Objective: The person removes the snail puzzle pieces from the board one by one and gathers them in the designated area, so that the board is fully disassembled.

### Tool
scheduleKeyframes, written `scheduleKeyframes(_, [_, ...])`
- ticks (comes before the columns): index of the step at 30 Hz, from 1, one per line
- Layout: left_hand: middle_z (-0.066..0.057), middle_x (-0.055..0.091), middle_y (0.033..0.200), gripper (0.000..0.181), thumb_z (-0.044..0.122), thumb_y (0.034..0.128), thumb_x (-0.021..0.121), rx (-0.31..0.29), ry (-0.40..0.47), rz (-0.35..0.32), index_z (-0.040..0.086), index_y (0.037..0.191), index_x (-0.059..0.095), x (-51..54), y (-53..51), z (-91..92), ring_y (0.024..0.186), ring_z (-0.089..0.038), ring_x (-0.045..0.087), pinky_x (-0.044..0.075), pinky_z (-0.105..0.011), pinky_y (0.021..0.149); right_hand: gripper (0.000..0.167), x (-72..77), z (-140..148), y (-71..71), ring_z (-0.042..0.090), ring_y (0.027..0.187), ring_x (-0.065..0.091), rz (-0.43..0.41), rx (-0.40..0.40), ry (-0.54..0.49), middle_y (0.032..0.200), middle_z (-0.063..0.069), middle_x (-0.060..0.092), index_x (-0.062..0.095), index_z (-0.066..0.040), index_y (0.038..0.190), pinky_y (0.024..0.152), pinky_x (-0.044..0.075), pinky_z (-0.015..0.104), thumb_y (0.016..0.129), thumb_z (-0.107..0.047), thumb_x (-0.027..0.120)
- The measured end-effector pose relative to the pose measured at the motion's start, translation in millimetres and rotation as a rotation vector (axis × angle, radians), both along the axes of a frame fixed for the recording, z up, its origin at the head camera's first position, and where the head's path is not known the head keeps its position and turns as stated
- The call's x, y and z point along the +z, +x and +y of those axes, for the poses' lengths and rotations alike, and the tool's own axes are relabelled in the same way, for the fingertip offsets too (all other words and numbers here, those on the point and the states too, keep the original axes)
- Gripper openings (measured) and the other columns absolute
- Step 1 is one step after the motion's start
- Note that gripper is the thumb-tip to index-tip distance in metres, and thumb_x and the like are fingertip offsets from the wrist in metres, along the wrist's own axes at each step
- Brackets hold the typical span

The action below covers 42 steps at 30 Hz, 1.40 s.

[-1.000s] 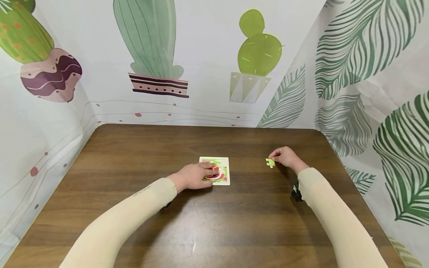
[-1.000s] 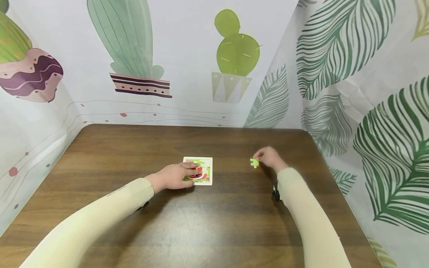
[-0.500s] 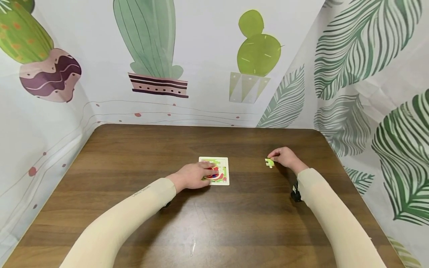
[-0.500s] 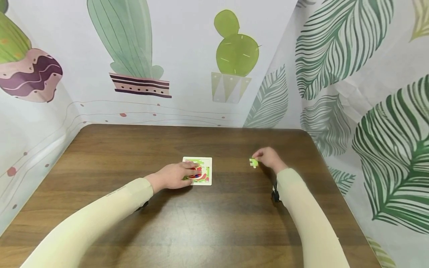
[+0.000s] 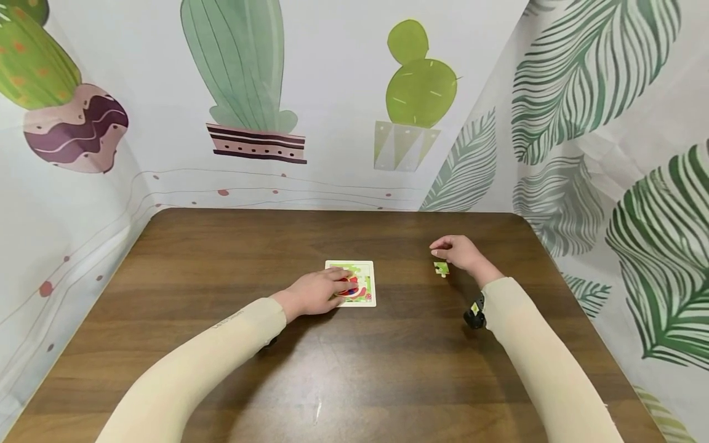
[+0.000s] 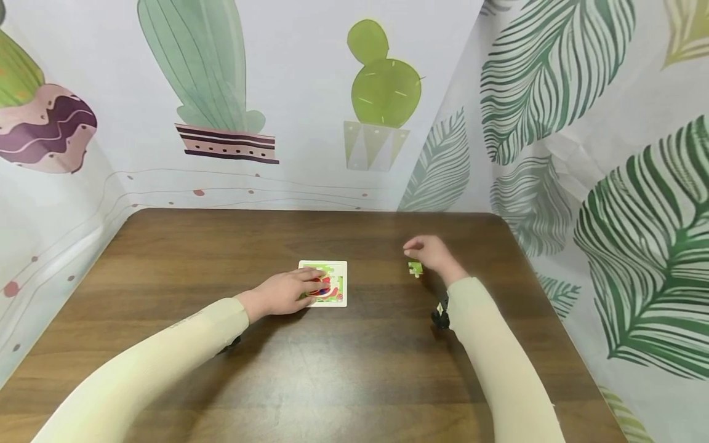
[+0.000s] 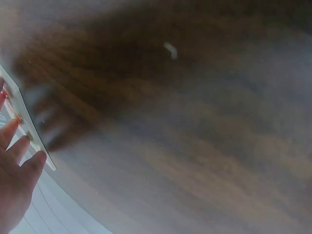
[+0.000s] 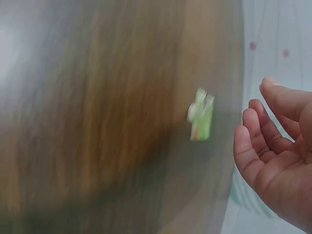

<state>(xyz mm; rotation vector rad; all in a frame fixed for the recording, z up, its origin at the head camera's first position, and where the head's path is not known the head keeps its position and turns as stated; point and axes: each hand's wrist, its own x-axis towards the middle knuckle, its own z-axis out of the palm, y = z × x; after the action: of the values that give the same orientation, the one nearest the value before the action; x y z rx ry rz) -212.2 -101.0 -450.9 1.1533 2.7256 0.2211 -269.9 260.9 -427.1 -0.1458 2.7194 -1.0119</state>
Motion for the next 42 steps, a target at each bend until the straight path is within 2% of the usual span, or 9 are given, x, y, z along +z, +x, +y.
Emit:
scheduleKeyframes(4, [-0.012,0.051,0.158,0.045,0.026,0.1011,0.061,-0.010,-0.018,0.009,0.018,0.145,0.060,0.8,0.2,0.6,0.149,-0.034,0.046,0.041,-0.047,0.121,0.033,2.7,-14.1,4.0,0.035,0.111,0.065,-0.002,-0.022,-0.052,0.128,0.027,0.065,0.066,0.006,0.128,0.091,0.057,0.039,0.102,-0.015,0.060])
scheduleKeyframes(10, [-0.012,0.052,0.157,0.045,0.025,0.1013,0.060,-0.018,-0.023,0.022,0.017,0.145,0.060,2.8,-0.1,0.2,0.148,-0.033,0.046,0.040,-0.046,0.121,0.036,3.7,-42.0,11.3,0.041,0.120,0.064,-0.037,-0.073,-0.227,0.131,0.029,0.063,0.062,0.008,0.132,0.103,0.056,0.048,0.104,-0.014,0.057])
scheduleKeyframes(20, [-0.013,0.050,0.158,0.045,0.025,0.1016,0.059,-0.007,0.002,0.030,0.016,0.145,0.060,-3.8,-0.1,-2.9,0.148,-0.034,0.046,0.041,-0.048,0.120,0.034,-6.6,-85.4,16.7,0.019,0.102,0.069,-0.058,-0.160,-0.384,0.128,0.027,0.067,0.064,0.009,0.129,0.097,0.059,0.034,0.101,-0.010,0.060])
scheduleKeyframes(26, [-0.012,0.048,0.160,0.047,0.030,0.1049,0.052,0.015,0.000,0.010,0.016,0.149,0.055,-2.0,1.8,-9.2,0.151,-0.032,0.043,0.038,-0.048,0.123,0.032,-12.6,-106.0,20.8,0.023,0.106,0.070,-0.085,-0.172,-0.418,0.128,0.025,0.067,0.066,0.007,0.128,0.101,0.058,0.038,0.101,-0.010,0.060])
scheduleKeyframes(30, [-0.014,0.049,0.159,0.047,0.031,0.1049,0.051,0.020,0.002,0.022,0.015,0.148,0.056,-0.7,3.1,-14.7,0.150,-0.034,0.044,0.039,-0.049,0.122,0.030,-13.3,-117.2,23.2,0.025,0.105,0.070,-0.096,-0.166,-0.422,0.125,0.024,0.069,0.067,0.007,0.125,0.099,0.059,0.037,0.100,-0.009,0.060])
scheduleKeyframes(34, [-0.017,0.048,0.159,0.047,0.031,0.1043,0.053,0.032,0.010,0.029,0.013,0.148,0.057,-0.5,6.0,-17.8,0.150,-0.037,0.044,0.040,-0.052,0.121,0.030,-14.0,-125.8,23.3,0.022,0.102,0.069,-0.108,-0.159,-0.405,0.123,0.024,0.069,0.068,0.007,0.124,0.098,0.059,0.037,0.100,-0.009,0.061])
scheduleKeyframes(42, [-0.015,0.045,0.161,0.048,0.034,0.1043,0.052,0.060,-0.001,-0.013,0.014,0.148,0.057,-0.4,8.1,-19.8,0.150,-0.036,0.043,0.039,-0.052,0.121,0.030,-15.2,-136.9,22.7,0.027,0.110,0.068,-0.129,-0.146,-0.368,0.128,0.020,0.069,0.070,0.003,0.124,0.102,0.058,0.040,0.098,-0.010,0.062])
